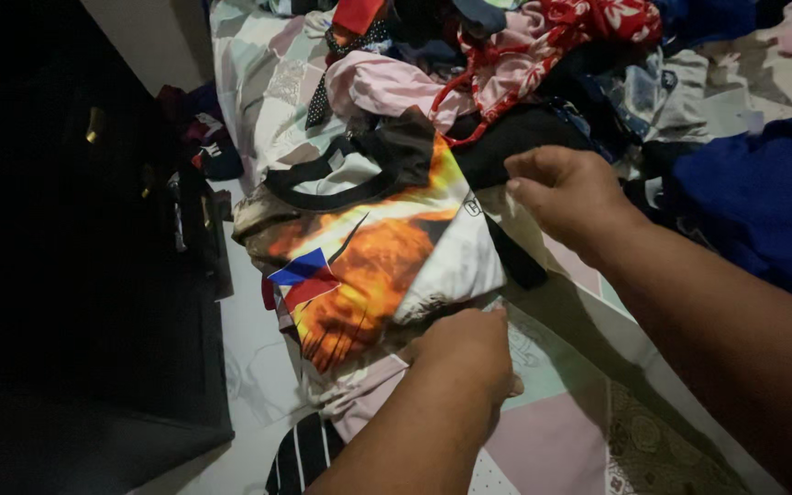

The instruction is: The person folds several items of clothing on a bed. They handle a graphic t-shirt, a red floral top, and a pair of dark shorts, folding each one by hand and placing them on the bed.

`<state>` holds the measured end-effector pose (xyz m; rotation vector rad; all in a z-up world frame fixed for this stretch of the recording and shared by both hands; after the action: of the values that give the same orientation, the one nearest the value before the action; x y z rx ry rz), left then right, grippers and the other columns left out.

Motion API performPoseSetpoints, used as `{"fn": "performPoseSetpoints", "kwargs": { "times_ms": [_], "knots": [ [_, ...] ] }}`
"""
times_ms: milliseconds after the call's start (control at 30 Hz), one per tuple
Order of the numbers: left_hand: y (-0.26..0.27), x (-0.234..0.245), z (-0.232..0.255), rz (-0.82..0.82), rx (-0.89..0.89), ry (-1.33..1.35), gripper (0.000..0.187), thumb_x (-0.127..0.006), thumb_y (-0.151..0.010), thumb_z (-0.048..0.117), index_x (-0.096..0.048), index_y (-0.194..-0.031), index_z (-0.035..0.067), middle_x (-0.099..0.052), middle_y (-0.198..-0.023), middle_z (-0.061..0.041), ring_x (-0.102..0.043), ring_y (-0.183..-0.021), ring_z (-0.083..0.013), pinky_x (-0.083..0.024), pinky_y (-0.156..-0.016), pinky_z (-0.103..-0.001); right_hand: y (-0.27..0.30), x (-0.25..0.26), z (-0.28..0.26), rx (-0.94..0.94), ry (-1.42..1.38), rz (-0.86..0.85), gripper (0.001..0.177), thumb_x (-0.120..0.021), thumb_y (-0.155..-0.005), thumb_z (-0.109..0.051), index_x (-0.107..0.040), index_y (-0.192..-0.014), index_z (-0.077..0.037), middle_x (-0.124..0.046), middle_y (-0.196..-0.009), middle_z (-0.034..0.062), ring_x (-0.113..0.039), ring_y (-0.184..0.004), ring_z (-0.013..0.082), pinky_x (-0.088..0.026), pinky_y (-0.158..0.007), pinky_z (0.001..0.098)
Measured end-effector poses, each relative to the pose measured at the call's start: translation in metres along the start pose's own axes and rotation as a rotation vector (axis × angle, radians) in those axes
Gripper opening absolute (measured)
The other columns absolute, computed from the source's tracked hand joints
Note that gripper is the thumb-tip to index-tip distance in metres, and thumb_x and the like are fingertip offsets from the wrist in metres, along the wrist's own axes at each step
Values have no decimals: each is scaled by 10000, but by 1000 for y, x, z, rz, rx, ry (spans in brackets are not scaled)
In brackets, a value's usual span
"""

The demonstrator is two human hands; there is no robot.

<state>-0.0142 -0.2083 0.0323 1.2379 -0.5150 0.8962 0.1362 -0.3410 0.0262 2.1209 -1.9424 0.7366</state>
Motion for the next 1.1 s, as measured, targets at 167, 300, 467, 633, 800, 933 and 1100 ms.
{"fn": "performPoseSetpoints", "kwargs": {
  "times_ms": [167, 300, 467, 633, 800, 933, 1100],
  "knots": [
    [-9, 7, -2, -28, -16, 3, 631, -877, -770, 309, -635, -1329, 147, -670, -1330, -84, -651, -1208, -344, -567, -945, -541, -22, -8, 4, -116, -225, 0, 324, -719, -902, -95, -715, -1220, -27, -758, -1072, 92, -675, -851, 171, -553, -748, 321],
    [-11, 9, -4, 47, -102, -43, 665, -879, -767, 311, -606, -1355, 161, -682, -1283, -123, -663, -1169, -354, -556, -948, -483, -36, -12, 2, -174, -426, -26, 348, -714, -889, -55, -684, -1235, -36, -731, -1097, 74, -700, -851, 165, -583, -744, 312],
    [-13, 4, -7, 52, -135, -20, 534, -809, -827, 349, -672, -1287, 116, -726, -1215, -159, -694, -1113, -368, -575, -919, -471, -47, -15, -7, -233, -503, 8, 390, -698, -894, -56, -669, -1283, -51, -722, -1087, 91, -693, -841, 203, -591, -746, 346],
    [-18, 0, -6, 100, -167, -69, 500, -795, -829, 357, -678, -1256, 124, -706, -1237, -135, -669, -1147, -349, -560, -926, -486, -58, -13, -19, -183, -779, -73, 454, -689, -883, -63, -604, -1327, -103, -693, -1066, 68, -695, -873, 198, -603, -789, 381],
    [-18, -4, -9, 88, -121, -10, 513, -762, -857, 354, -636, -1317, 167, -695, -1255, -123, -664, -1151, -359, -556, -927, -508, -68, -18, -17, -263, -777, -12, 288, -674, -953, -157, -649, -1236, -109, -690, -1034, 41, -669, -831, 164, -564, -747, 346],
    [-18, -5, -10, 92, -114, -28, 533, -747, -869, 361, -611, -1349, 172, -692, -1261, -119, -659, -1163, -349, -554, -934, -506, -70, -8, -14, -206, -838, 62, 139, -691, -988, -149, -694, -1046, -23, -715, -932, 72, -675, -780, 169, -538, -723, 299],
    [-14, -9, -9, 171, -170, -73, 578, -747, -876, 369, -582, -1385, 148, -680, -1276, -135, -642, -1194, -338, -530, -977, -481, -38, 25, -6, -229, -799, 48, 131, -695, -962, -139, -684, -952, -9, -699, -867, 86, -662, -738, 172, -551, -704, 311]
  ]
}}
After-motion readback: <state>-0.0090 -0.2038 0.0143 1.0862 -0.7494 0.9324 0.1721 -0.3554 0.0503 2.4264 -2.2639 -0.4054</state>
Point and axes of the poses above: each hand's wrist, its own y-axis away from the middle knuckle, its own x-axis out of the back of the hand, z = x × y, the point moved 3 cm from there along -y, towards the middle knuckle
